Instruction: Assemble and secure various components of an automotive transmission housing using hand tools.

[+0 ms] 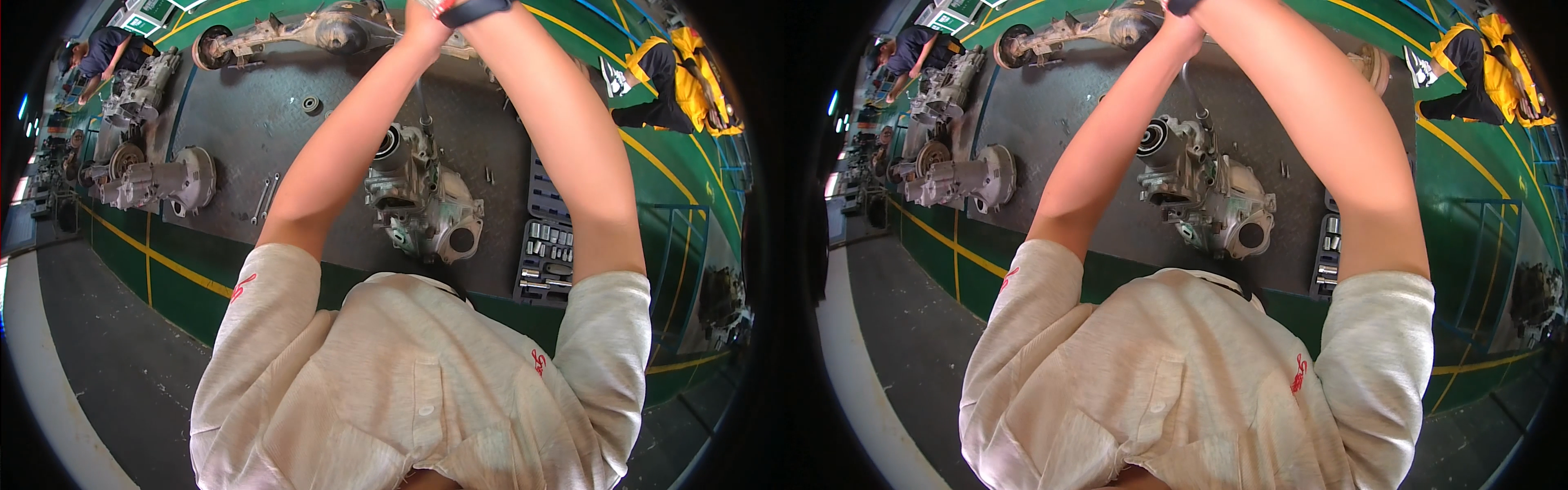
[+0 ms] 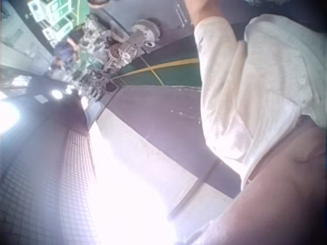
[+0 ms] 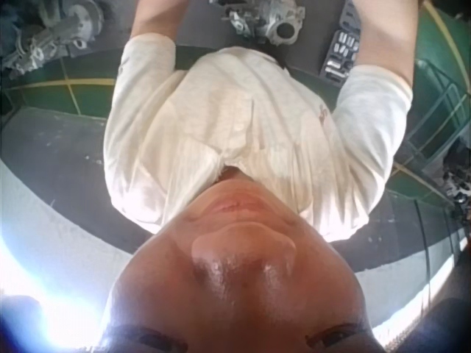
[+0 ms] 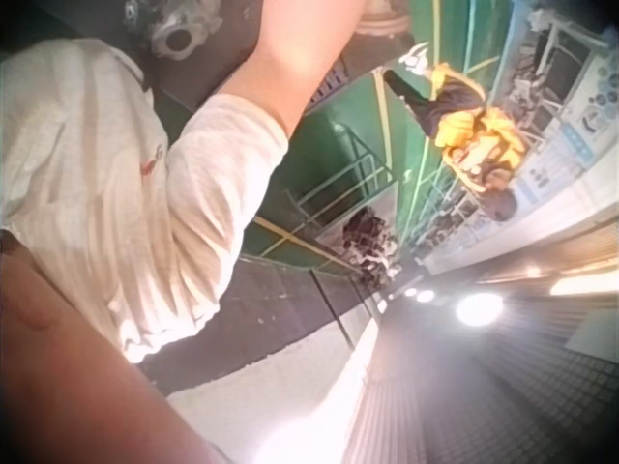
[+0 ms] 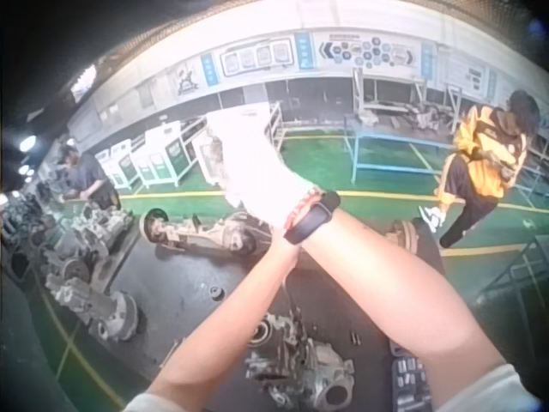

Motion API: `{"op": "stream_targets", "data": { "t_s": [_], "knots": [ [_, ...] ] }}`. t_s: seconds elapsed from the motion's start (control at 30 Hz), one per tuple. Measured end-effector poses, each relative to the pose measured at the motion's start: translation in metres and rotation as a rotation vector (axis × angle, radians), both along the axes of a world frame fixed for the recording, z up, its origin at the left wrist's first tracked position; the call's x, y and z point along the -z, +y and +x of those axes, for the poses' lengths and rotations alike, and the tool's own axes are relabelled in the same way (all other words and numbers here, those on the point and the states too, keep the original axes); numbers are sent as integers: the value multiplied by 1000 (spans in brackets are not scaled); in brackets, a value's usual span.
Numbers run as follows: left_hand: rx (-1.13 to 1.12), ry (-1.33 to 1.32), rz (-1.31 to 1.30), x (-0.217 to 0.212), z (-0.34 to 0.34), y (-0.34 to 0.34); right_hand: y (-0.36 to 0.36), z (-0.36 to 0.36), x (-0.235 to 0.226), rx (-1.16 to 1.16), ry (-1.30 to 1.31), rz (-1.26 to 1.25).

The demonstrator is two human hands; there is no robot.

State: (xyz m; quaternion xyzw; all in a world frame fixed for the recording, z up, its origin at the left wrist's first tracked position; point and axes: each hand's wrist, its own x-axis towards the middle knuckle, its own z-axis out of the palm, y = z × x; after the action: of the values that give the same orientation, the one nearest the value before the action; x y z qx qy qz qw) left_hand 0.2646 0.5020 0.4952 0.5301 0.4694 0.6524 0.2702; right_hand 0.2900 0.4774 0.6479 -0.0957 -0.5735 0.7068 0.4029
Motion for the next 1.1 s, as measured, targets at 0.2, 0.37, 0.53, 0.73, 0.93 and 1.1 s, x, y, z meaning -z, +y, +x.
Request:
{"op": "stream_targets", "data": {
  "t_s": [0.2, 0.37, 0.53, 0.73, 0.93, 1.1],
  "knots": [
    [85, -93, -181, 21, 61, -36, 50, 32, 19, 204, -36, -118],
    [181, -339, -421, 41, -153, -25, 36, 16, -6, -145, 20, -169],
    [-776, 582, 618, 11, 56, -13, 26, 20, 14, 208, -91, -68],
    [-61, -386, -324, -18, -54, -93, 20, 37, 2, 63, -89, -197],
    [-332, 204, 306, 26, 27, -52, 29, 18, 19, 16, -63, -176],
    [-9, -157, -174, 1, 45, -106, 44, 34, 16, 39, -51, -175]
  ]
}}
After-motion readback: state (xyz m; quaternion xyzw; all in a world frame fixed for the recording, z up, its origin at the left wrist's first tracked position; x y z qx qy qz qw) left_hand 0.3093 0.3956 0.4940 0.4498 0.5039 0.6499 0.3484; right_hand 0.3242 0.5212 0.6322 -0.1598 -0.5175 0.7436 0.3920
